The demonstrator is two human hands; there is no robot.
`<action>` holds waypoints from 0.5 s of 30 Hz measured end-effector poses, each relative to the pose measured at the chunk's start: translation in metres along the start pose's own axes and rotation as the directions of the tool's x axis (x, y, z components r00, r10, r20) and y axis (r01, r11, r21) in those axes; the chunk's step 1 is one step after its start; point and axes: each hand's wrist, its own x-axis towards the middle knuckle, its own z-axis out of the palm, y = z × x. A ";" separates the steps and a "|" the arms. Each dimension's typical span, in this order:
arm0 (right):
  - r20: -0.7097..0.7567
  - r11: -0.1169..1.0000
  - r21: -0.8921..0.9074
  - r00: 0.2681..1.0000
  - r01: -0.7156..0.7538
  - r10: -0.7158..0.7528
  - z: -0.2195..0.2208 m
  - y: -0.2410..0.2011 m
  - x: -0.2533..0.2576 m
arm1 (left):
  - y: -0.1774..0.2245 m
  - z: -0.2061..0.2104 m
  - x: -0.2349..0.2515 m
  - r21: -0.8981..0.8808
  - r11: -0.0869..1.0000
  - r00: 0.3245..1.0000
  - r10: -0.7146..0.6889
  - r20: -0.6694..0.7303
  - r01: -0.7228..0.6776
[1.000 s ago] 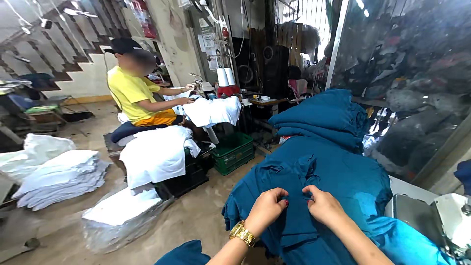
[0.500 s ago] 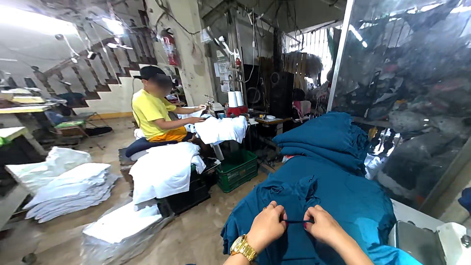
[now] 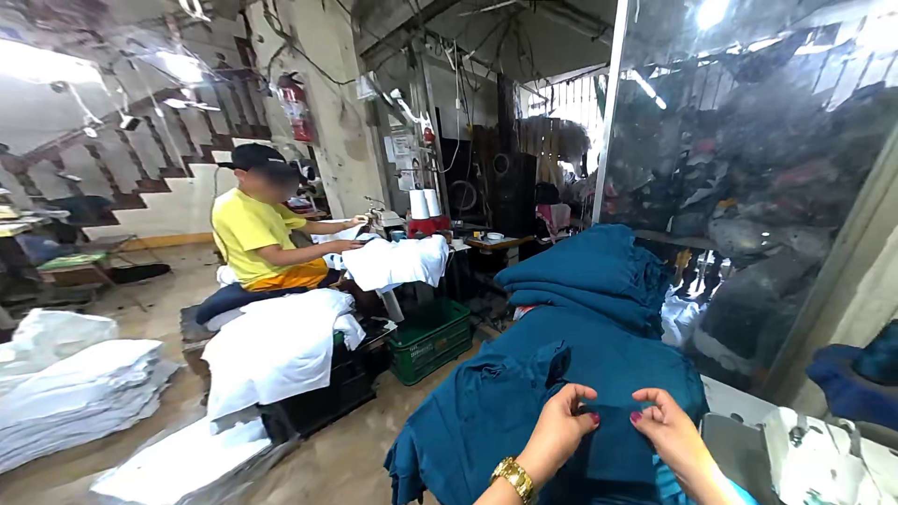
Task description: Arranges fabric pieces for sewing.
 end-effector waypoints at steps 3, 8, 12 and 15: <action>0.057 0.953 -0.255 0.981 -0.166 0.186 0.003 0.014 0.011 | -0.018 0.010 0.014 0.144 0.979 0.989 -0.148 -0.005 0.148; 0.043 0.930 -0.297 0.970 -0.218 0.241 0.007 0.021 0.015 | -0.010 0.009 0.018 0.345 0.924 0.986 -0.168 -0.016 0.163; -0.025 0.956 -0.264 0.992 -0.126 0.124 0.006 0.029 0.015 | -0.002 0.003 -0.006 0.591 0.792 0.972 0.228 -0.054 -0.153; -0.109 0.961 -0.275 0.993 0.005 -0.036 0.004 0.033 0.014 | -0.014 0.018 -0.032 0.625 0.649 0.887 0.429 0.170 -0.433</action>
